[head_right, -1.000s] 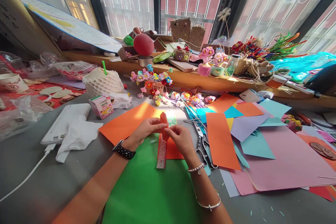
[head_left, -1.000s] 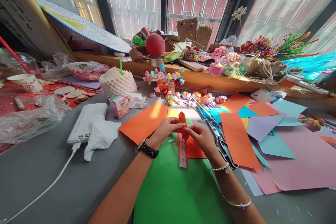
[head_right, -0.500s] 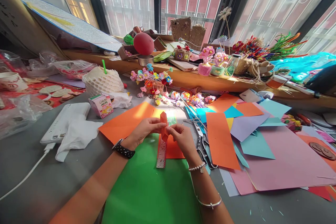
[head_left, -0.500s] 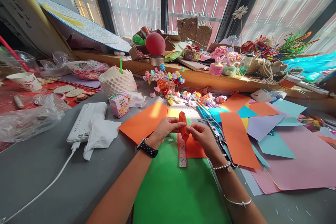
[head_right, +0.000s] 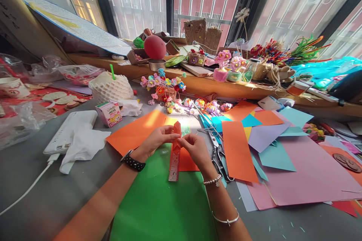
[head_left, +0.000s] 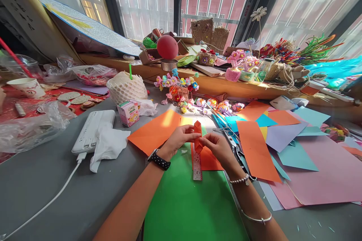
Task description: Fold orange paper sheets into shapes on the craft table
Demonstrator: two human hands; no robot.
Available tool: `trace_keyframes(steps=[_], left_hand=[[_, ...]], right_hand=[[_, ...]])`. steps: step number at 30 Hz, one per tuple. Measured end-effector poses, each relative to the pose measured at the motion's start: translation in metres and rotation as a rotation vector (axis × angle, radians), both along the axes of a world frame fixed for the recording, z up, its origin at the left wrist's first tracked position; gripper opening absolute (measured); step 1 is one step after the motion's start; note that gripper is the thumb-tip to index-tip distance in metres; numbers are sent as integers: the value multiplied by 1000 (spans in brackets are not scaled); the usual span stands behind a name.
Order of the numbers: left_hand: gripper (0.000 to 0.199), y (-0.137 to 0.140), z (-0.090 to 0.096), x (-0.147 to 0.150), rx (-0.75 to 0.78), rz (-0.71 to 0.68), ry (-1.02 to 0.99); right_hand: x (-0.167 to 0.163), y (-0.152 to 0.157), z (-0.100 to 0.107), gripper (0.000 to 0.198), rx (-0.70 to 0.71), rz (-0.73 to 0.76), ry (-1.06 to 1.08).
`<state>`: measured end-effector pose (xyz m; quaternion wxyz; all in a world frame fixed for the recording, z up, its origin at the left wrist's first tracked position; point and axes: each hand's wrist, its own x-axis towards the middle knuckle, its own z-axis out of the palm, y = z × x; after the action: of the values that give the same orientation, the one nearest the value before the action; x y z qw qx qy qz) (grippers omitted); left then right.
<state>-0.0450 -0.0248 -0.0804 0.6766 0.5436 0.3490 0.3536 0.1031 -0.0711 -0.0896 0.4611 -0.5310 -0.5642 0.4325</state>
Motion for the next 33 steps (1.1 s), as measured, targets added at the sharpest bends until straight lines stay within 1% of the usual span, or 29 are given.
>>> trace_keyframes(steps=[3, 5, 7, 11, 13, 17, 20, 22, 24, 27, 30, 33], left_hand=[[44, 1, 2, 0, -43, 72, -17], [47, 1, 4, 0, -65, 105, -28], [48, 1, 6, 0, -86, 135, -32], [48, 1, 7, 0, -93, 144, -32], [47, 1, 6, 1, -85, 156, -34], [46, 2, 3, 1, -72, 179, -52], [46, 3, 2, 0, -66, 163, -53], [46, 3, 3, 0, -51, 157, -42], [45, 1, 5, 0, -30, 127, -17], [45, -2, 7, 1, 4, -15, 27], [44, -5, 6, 3, 38, -124, 80], [42, -5, 4, 4, 60, -152, 91]], right_hand=[[-1, -1, 0, 23, -47, 12, -3], [-1, -1, 0, 24, -88, 31, 6], [-2, -1, -1, 25, -98, 54, 22], [-4, 0, -1, 24, -50, 71, 55], [-5, 0, -2, 25, -31, 48, 45], [-5, 1, -4, 31, -21, -2, -60], [-4, 2, -5, 34, 8, 7, -157], [-3, 3, -6, 38, 21, 6, -176], [-2, 3, -7, 41, 57, -55, -189], [-1, 3, -5, 38, 138, -176, -199], [-2, 0, -1, 34, 168, -193, -141], [-4, -3, 2, 33, 138, -187, -94]])
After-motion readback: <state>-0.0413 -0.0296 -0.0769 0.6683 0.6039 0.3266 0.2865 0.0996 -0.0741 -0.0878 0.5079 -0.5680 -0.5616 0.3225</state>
